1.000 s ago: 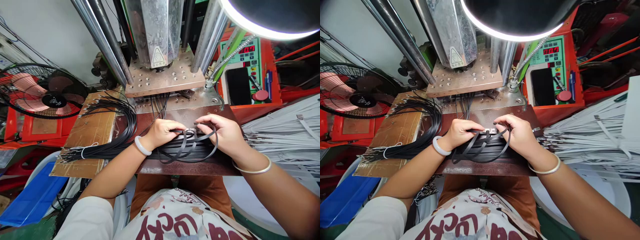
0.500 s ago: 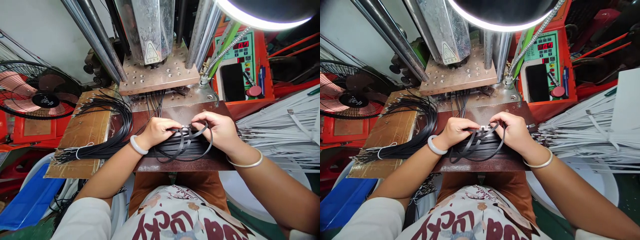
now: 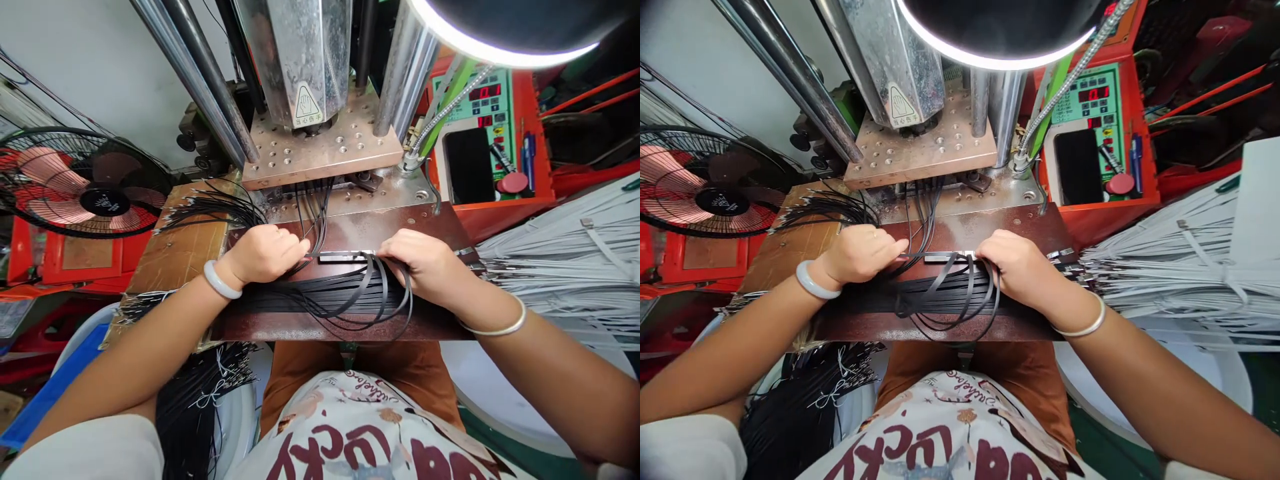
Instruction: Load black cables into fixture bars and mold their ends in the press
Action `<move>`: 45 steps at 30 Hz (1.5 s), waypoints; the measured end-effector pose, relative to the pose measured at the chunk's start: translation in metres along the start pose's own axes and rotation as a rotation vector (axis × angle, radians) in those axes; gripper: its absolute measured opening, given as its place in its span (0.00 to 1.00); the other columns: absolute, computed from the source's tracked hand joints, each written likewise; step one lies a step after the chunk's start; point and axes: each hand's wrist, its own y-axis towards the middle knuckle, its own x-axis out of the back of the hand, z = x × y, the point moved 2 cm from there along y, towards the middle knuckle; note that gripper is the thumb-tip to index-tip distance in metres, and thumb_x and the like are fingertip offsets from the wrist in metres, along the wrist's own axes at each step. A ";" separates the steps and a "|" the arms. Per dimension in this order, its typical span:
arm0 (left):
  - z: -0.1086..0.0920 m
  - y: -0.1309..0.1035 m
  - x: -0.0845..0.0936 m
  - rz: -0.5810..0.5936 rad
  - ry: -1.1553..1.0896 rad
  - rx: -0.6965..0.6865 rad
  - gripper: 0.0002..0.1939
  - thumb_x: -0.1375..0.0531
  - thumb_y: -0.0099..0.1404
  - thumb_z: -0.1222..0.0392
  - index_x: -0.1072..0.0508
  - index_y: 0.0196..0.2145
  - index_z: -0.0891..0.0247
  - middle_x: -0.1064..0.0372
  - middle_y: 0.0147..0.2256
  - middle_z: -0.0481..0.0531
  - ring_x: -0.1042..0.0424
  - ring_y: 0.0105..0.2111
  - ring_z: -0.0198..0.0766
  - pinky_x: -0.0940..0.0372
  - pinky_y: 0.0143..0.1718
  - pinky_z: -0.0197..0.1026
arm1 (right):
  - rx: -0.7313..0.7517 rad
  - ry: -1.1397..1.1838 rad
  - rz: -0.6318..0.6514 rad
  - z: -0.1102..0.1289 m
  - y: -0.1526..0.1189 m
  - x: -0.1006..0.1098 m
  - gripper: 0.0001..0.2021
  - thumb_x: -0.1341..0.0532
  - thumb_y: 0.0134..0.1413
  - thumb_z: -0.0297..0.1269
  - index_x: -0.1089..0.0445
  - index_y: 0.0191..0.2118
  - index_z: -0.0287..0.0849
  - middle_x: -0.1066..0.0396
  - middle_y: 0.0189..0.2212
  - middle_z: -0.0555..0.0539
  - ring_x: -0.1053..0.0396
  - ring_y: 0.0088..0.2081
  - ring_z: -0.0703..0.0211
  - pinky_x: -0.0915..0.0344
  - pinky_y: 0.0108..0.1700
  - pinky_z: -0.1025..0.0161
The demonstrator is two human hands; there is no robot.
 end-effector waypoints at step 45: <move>-0.049 0.045 -0.042 -0.101 -0.632 0.523 0.06 0.43 0.66 0.69 0.26 0.35 0.66 0.26 0.33 0.52 0.28 0.35 0.36 0.34 0.39 0.37 | -0.170 0.115 -0.052 -0.016 -0.006 0.010 0.04 0.42 0.53 0.32 0.30 0.34 0.43 0.30 0.28 0.48 0.33 0.28 0.59 0.35 0.30 0.61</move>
